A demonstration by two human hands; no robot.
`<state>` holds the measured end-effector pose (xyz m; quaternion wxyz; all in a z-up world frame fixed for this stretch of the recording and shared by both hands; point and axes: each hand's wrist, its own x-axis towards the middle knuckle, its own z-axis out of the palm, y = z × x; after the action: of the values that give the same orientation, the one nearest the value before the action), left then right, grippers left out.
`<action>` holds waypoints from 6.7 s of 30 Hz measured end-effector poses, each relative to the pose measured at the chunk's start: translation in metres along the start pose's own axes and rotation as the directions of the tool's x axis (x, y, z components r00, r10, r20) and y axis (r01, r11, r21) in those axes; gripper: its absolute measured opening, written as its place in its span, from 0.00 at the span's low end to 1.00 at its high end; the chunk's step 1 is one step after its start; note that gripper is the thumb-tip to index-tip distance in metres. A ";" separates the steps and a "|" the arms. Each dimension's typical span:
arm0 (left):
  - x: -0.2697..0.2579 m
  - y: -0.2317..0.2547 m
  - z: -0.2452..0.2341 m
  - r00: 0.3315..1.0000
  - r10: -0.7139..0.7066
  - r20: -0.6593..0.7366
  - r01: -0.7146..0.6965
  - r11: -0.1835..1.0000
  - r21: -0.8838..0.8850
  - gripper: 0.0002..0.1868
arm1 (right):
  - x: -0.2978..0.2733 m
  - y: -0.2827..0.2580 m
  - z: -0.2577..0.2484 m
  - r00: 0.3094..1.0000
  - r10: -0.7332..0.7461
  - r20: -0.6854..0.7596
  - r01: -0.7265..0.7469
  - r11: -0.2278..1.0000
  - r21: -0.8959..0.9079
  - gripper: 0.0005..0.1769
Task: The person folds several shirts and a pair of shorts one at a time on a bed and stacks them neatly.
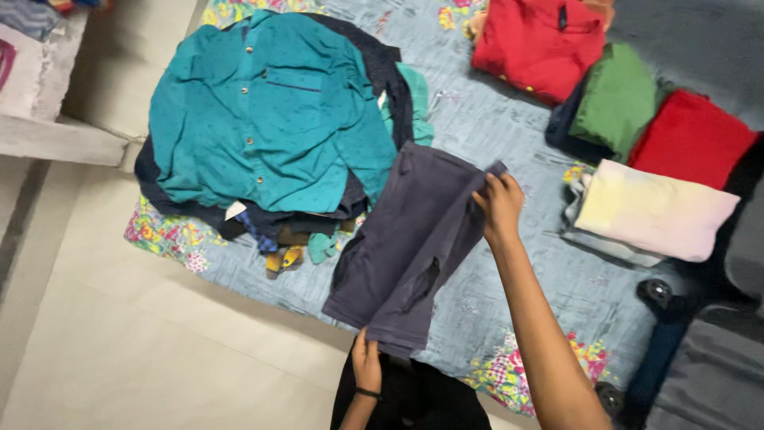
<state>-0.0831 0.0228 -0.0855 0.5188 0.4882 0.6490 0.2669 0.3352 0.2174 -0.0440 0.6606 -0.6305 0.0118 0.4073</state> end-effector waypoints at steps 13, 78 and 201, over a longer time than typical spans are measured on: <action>0.095 0.008 -0.053 0.972 -0.225 -0.070 0.194 0.932 -0.307 0.24 | 0.013 0.094 0.051 0.860 -0.267 0.434 0.453 0.792 -0.409 0.11; 0.270 0.152 0.106 0.896 0.291 0.336 -0.445 0.600 0.665 0.13 | -0.338 0.229 -0.132 0.921 0.384 -0.073 -0.385 0.861 -0.333 0.30; 0.104 0.055 -0.072 0.731 -0.589 0.344 0.634 0.773 -0.023 0.18 | -0.314 0.147 -0.101 0.686 0.717 -0.120 -0.726 0.686 -0.052 0.24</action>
<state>-0.1293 0.1505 -0.0583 0.7075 0.2457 0.6612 0.0434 0.0945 -0.0504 -0.0193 0.4149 -0.6234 0.2690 0.6058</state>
